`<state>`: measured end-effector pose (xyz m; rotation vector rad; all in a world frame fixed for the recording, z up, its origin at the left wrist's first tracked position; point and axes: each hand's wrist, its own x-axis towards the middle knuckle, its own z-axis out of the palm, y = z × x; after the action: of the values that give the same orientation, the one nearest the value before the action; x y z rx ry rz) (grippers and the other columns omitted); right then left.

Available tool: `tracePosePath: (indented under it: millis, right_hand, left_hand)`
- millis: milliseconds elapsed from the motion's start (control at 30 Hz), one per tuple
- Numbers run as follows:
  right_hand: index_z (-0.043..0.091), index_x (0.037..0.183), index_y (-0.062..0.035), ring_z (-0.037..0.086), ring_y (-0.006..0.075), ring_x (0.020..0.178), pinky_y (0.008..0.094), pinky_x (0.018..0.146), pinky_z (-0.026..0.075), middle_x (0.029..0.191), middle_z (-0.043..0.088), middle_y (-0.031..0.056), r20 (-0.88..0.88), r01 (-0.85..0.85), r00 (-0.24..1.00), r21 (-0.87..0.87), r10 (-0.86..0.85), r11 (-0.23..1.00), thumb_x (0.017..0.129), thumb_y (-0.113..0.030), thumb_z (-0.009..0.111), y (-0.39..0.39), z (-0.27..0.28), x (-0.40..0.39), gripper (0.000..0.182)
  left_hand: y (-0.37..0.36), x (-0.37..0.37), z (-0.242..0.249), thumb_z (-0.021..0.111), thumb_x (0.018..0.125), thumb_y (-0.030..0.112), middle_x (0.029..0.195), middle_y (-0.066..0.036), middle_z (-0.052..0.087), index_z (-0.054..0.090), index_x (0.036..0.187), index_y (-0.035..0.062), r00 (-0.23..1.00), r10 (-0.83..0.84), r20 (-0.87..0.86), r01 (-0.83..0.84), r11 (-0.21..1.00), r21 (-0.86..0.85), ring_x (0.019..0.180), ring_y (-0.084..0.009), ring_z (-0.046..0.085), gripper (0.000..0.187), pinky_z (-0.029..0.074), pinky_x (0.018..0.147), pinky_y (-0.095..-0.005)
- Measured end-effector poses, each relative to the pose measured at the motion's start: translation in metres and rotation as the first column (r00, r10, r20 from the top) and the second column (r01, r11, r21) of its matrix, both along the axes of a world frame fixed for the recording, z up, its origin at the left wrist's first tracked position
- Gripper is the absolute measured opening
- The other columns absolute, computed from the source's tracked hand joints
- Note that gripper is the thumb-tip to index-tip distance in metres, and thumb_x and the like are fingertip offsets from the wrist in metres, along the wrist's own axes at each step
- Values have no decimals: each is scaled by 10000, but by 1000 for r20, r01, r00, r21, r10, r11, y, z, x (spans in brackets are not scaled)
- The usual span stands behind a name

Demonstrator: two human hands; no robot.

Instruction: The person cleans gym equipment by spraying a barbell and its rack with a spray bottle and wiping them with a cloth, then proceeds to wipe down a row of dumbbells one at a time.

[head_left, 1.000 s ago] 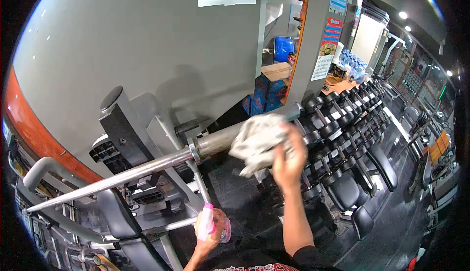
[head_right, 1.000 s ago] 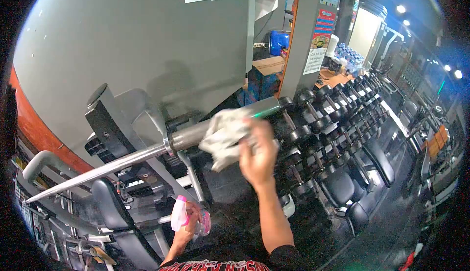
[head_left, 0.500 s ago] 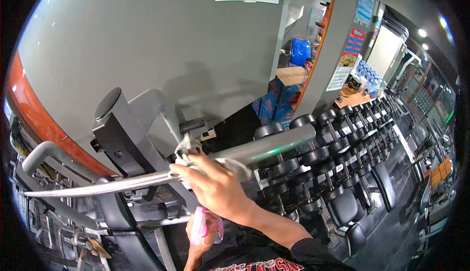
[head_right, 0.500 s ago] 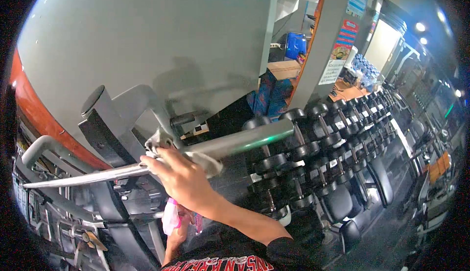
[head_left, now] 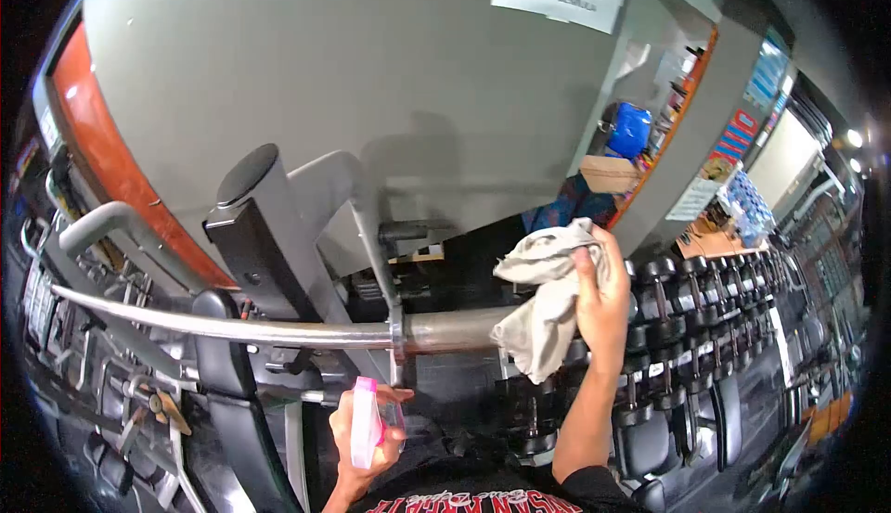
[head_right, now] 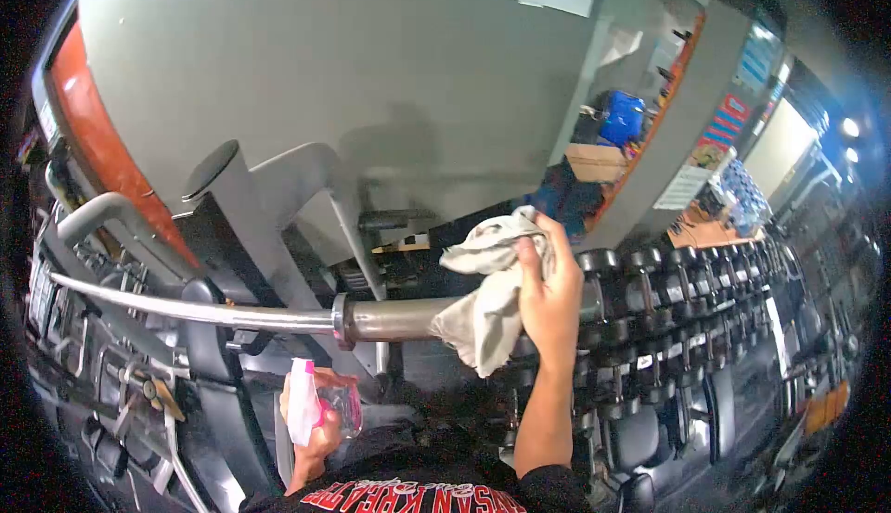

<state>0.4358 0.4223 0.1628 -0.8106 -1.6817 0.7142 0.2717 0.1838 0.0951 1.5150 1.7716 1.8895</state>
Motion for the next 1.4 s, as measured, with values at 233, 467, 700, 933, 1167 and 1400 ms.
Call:
tracePosePath:
  millis: [233,467,700,933,1167,1400]
  right_hand:
    - [518,1164,41,563,173,994,292,902,407,1041,613,128,-57,-60,997,-48,57,997,919,-85,508,-5,2,0,276]
    - [500,1184,43,525,159,1017,278,927,378,1098,566,92,-54,-155,987,-45,152,987,938,-104,485,-5,-1,5,287]
    - [515,1164,49,551,178,975,305,886,415,1076,592,124,-51,-197,979,-44,195,979,929,-165,524,-5,-5,10,317]
    - [521,1144,58,560,207,1008,320,909,407,1080,598,149,-31,-208,978,-4,208,978,918,-129,527,-3,-7,13,293]
    - [492,1172,35,519,171,1015,313,930,387,1100,556,97,-28,-395,918,-13,394,919,928,-212,531,8,-16,33,349]
    - [466,1188,35,494,223,1086,346,971,361,1153,537,148,-231,-515,843,-88,485,853,971,-283,393,32,10,46,393]
  left_hand:
    - [-2,-10,33,656,850,256,755,-125,570,465,974,-47,888,311,-339,-342,939,-37,619,-213,630,379,514,578,-318]
    - [11,0,49,638,847,101,753,-72,504,469,948,-48,868,391,305,-382,920,-93,571,-148,605,247,504,515,-254]
    - [25,3,63,619,831,35,697,-69,536,495,919,-40,837,474,274,-455,880,-135,549,-137,604,170,496,501,-247]
    - [39,0,68,635,819,60,637,-75,568,511,871,-21,845,503,180,-474,862,-181,513,-123,597,157,456,474,-244]
    - [44,4,69,624,828,54,686,-59,551,513,869,-18,857,445,258,-416,895,-162,523,-107,571,139,454,471,-234]
    - [44,3,61,625,837,62,748,-64,549,514,922,-31,863,422,277,-389,906,-168,550,-102,571,167,464,476,-229]
